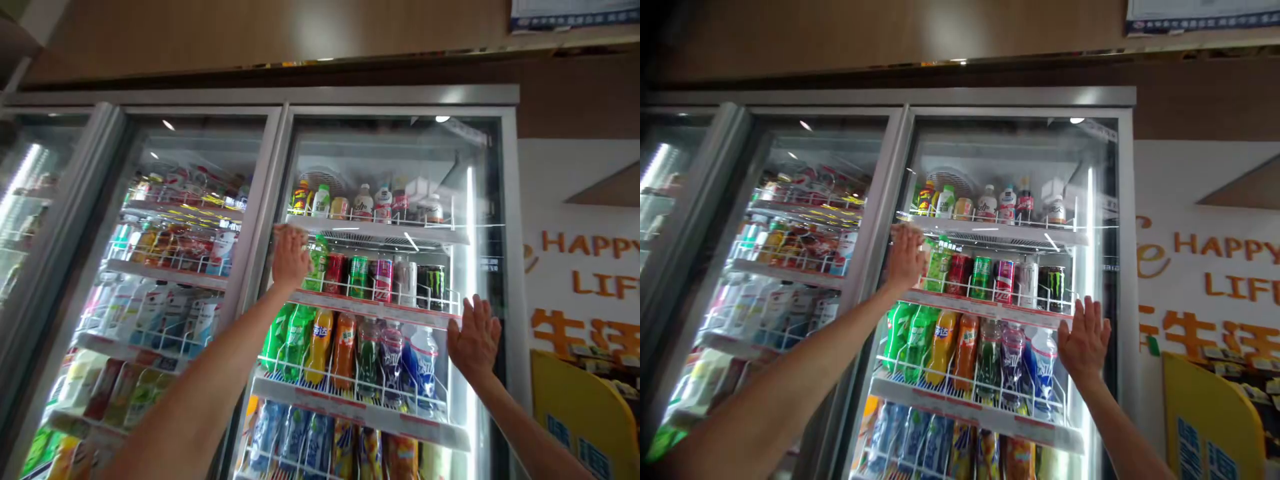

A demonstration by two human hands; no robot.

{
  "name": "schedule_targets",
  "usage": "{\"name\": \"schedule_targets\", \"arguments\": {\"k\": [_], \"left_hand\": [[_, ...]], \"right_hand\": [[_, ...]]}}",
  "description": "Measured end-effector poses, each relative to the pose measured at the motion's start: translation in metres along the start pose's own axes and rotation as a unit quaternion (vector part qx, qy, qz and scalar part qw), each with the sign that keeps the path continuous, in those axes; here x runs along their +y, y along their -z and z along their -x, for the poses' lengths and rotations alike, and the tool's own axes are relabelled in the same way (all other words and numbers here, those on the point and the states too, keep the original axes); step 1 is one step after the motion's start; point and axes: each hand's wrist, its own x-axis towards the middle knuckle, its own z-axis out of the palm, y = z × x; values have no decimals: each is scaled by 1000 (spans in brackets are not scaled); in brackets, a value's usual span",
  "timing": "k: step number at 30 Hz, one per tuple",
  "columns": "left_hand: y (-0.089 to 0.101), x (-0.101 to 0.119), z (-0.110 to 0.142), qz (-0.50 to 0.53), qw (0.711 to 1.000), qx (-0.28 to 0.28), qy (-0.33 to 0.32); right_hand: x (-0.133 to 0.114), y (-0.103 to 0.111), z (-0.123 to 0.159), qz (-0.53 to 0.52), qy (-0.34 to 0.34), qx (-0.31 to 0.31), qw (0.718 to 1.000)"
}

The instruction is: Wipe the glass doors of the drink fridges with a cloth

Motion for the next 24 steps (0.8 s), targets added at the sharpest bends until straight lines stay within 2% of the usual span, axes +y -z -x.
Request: {"name": "schedule_targets", "arguments": {"k": [1,2,3,4,5,7,8,9,10,11,13,14,15,16,17,18,20,22,24], "left_hand": [[1,-9,1,-9,999,13,50],[0,-5,6,-13,997,14,75],[-3,8,14,-11,998,0,63],[-7,28,25,1,1000,-30,7],[-10,51,39,21,994,-69,-85],[-14,86,64,54,953,-129,-267],[-13,91,72,62,934,-145,-320],[-10,85,75,62,926,-152,-339],[-6,70,72,56,933,-148,-322],[-1,46,65,43,952,-132,-272],[8,-9,42,6,991,-75,-113],[10,-32,31,-10,999,-40,-30],[11,-47,23,-20,999,-16,31],[12,-54,21,-22,998,-3,59],[12,-51,25,-16,999,-6,49],[12,-41,36,-2,1000,-26,6],[16,-7,71,35,985,-88,-141],[23,19,107,70,936,-151,-309],[29,20,120,92,879,-184,-430]], "right_hand": [[-13,-1,-4,0,-5,0,1000],[-30,-2,-10,-5,0,-5,1000],[-49,-5,-17,-14,16,-14,1000],[-70,-8,-25,-28,37,-24,999],[-90,-11,-33,-42,55,-33,997],[-123,-19,-47,-64,54,-31,996],[-134,-23,-51,-69,44,-23,996],[-140,-26,-54,-73,36,-16,997],[-142,-29,-55,-76,36,-11,996],[-142,-31,-55,-78,42,-7,996],[-136,-34,-52,-81,59,2,995],[-133,-34,-50,-80,63,7,995],[-132,-35,-48,-77,64,13,995],[-131,-35,-47,-72,65,16,995],[-132,-35,-47,-67,67,17,995],[-133,-34,-47,-61,67,17,996],[-137,-34,-46,-50,62,17,997],[-141,-33,-46,-37,57,14,998],[-143,-32,-44,-25,54,13,998]]}}
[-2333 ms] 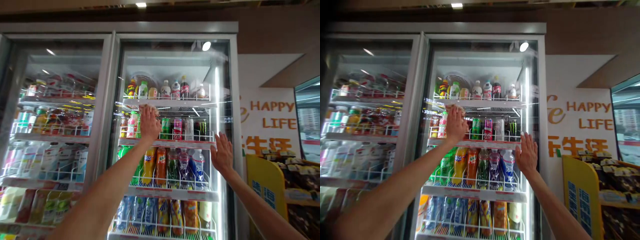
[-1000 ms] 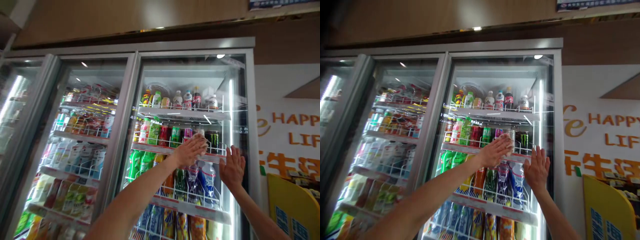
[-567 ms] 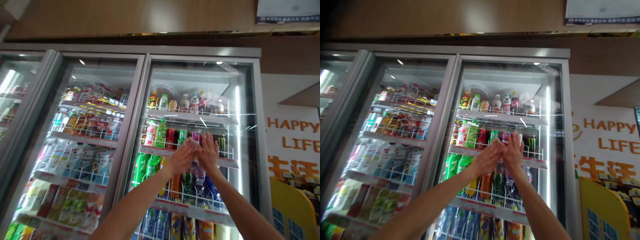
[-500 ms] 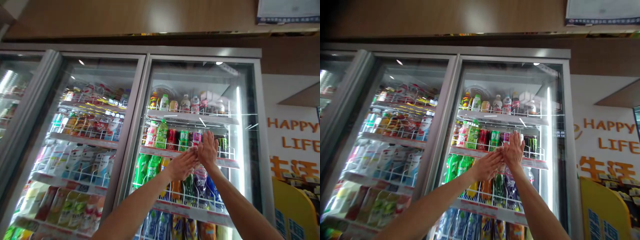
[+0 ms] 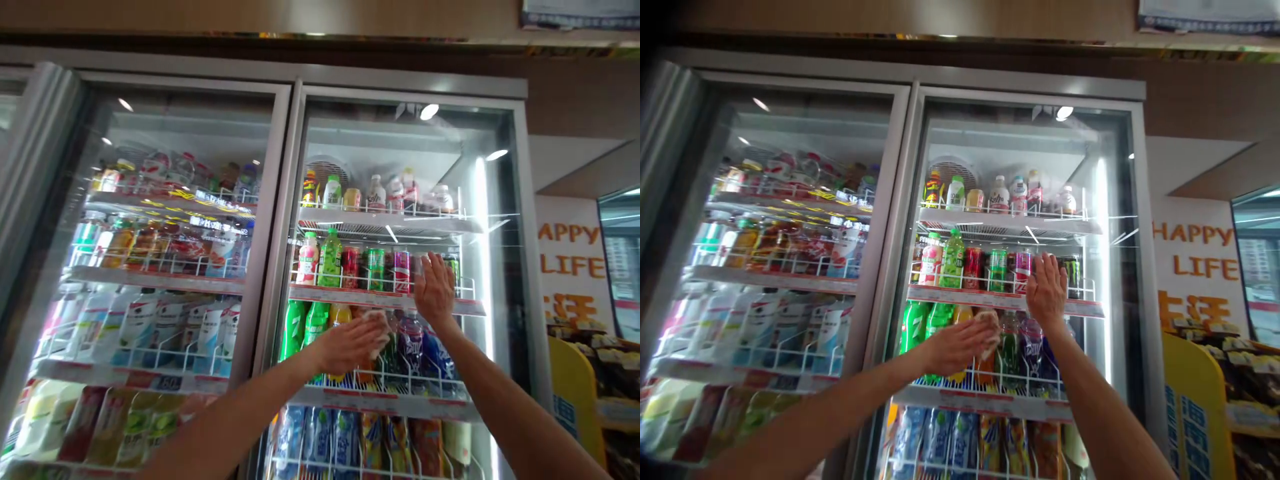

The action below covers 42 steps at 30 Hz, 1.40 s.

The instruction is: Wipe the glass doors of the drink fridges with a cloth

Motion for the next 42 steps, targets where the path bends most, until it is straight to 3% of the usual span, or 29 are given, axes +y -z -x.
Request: {"name": "schedule_targets", "arguments": {"k": [1,2,4,6,7,8,10,12,14,15,17,19,21,22,24,26,28,30,32,34,35,37,39,42], "left_hand": [[4,-9,5,0,1000,-3,-25],[9,-28,9,-5,1000,7,-10],[21,-77,11,-24,988,62,138],[28,-115,7,-38,938,121,323],[28,-120,5,-38,916,135,377],[25,-114,4,-33,912,132,388],[15,-70,9,-11,951,93,294],[3,-8,21,13,993,34,114],[-5,33,35,29,999,-9,-39],[-6,38,38,33,997,-21,-74],[0,10,34,34,998,-14,-42],[11,-46,17,25,994,34,97],[18,-94,-6,5,955,115,275],[19,-105,-16,1,937,134,324],[12,-90,-26,10,943,124,309],[0,-40,-24,38,984,62,162],[-9,12,-16,67,998,-2,-16],[-10,28,-14,80,989,-42,-115],[-1,-5,-23,74,993,-45,-78],[15,-65,-42,51,996,-3,75],[22,-93,-53,33,983,41,178],[30,-123,-66,10,951,90,294],[25,-101,-66,8,960,84,269],[2,-4,-43,32,998,15,49]], "right_hand": [[-1,0,1,5,-1,0,1000],[-1,0,2,9,-2,0,1000],[-1,0,3,19,-17,7,1000],[0,-2,4,29,-37,13,999],[1,-3,4,34,-46,15,998],[1,-4,5,38,-51,15,998],[3,-5,5,42,-52,14,998],[4,-6,5,42,-52,14,998],[4,-5,5,35,-52,9,998],[4,-4,5,30,-54,6,998],[3,-4,5,18,-57,2,998],[3,-3,5,7,-63,2,998],[4,-3,4,-3,-68,2,998],[4,-3,4,-7,-69,2,998],[5,-3,4,-12,-71,-2,997],[7,0,5,-16,-69,-13,997],[9,3,8,-23,-59,-28,998],[11,6,12,-35,-40,-44,998],[14,7,15,-46,-24,-51,997],[16,7,17,-51,-16,-53,997],[17,7,17,-51,-15,-55,997],[19,8,17,-52,-14,-59,997],[20,9,18,-53,-9,-63,997],[21,11,22,-49,5,-70,996]]}}
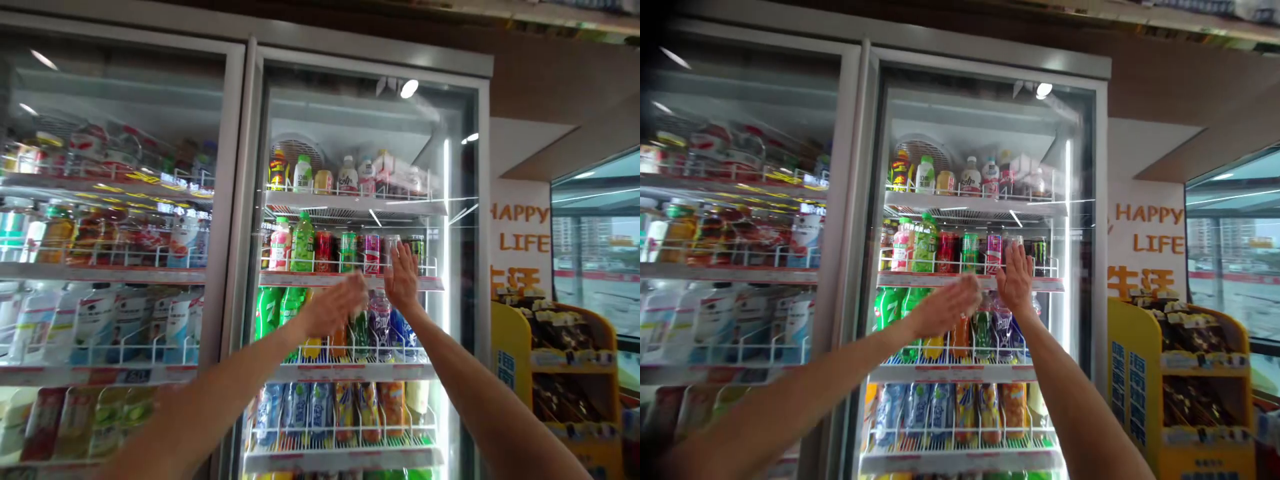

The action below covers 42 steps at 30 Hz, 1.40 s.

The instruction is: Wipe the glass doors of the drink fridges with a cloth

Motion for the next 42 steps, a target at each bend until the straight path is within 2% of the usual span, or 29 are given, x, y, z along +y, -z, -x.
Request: {"name": "schedule_targets", "arguments": {"k": [2,3,4,6,8,9,11,12,14,15,17,18,19,20,21,22,24,25,26,27,30,32,34,36,38,39,40,41,42], "left_hand": [[-18,51,25,17,989,-36,-143],[-22,61,34,24,982,-47,-180],[-21,59,39,25,980,-52,-189],[-10,24,34,13,991,-47,-128],[7,-30,17,-15,1000,-16,8],[14,-52,8,-34,994,23,97],[18,-71,-2,-56,975,74,203],[16,-65,0,-57,973,81,209],[4,-28,15,-34,991,54,113],[-3,-4,27,-15,999,30,30],[-13,31,51,24,992,-4,-125],[-14,35,59,37,985,-14,-167],[-12,30,64,44,983,-19,-175],[-7,15,65,44,988,-18,-149],[0,-6,63,37,995,-8,-92],[7,-30,59,27,999,11,-14],[19,-68,52,4,987,70,147],[22,-76,54,0,977,91,191],[21,-74,59,1,974,101,201],[18,-64,68,10,980,101,172],[-1,-5,112,62,996,59,-35],[-13,29,141,104,990,30,-85],[-15,49,162,177,981,4,-78],[-9,60,179,242,969,-15,-53],[2,75,201,320,947,-6,25],[8,86,216,370,924,15,94],[14,98,234,429,885,42,179],[20,110,254,498,821,65,272],[27,121,275,566,734,84,366]], "right_hand": [[0,1,5,8,8,-4,1000],[0,1,7,11,11,-3,1000],[1,1,9,12,13,-1,1000],[1,1,10,14,13,3,1000],[1,1,10,14,8,0,1000],[2,2,10,14,5,-5,1000],[2,3,10,10,5,-19,1000],[2,4,10,8,6,-25,1000],[0,6,11,7,7,-36,999],[-1,7,12,7,4,-39,999],[-5,8,15,9,-8,-42,999],[-8,9,17,11,-15,-42,999],[-11,9,19,13,-23,-42,999],[-15,9,21,16,-33,-41,998],[-20,9,23,20,-45,-39,998],[-25,9,25,23,-56,-38,997],[-39,8,26,24,-73,-38,996],[-49,7,25,19,-76,-41,996],[-61,5,22,11,-75,-44,996],[-76,4,19,-2,-72,-47,996],[-138,-2,2,-80,-66,-48,993],[-193,-7,-11,-168,-82,-63,980],[-252,-14,-18,-261,-143,-122,947],[-305,-23,-18,-310,-226,-209,899],[-345,-32,-11,-304,-288,-267,868],[-359,-37,-6,-290,-307,-275,864],[-370,-41,-1,-274,-321,-270,866],[-377,-44,4,-261,-334,-259,868],[-382,-46,9,-249,-350,-250,868]]}}
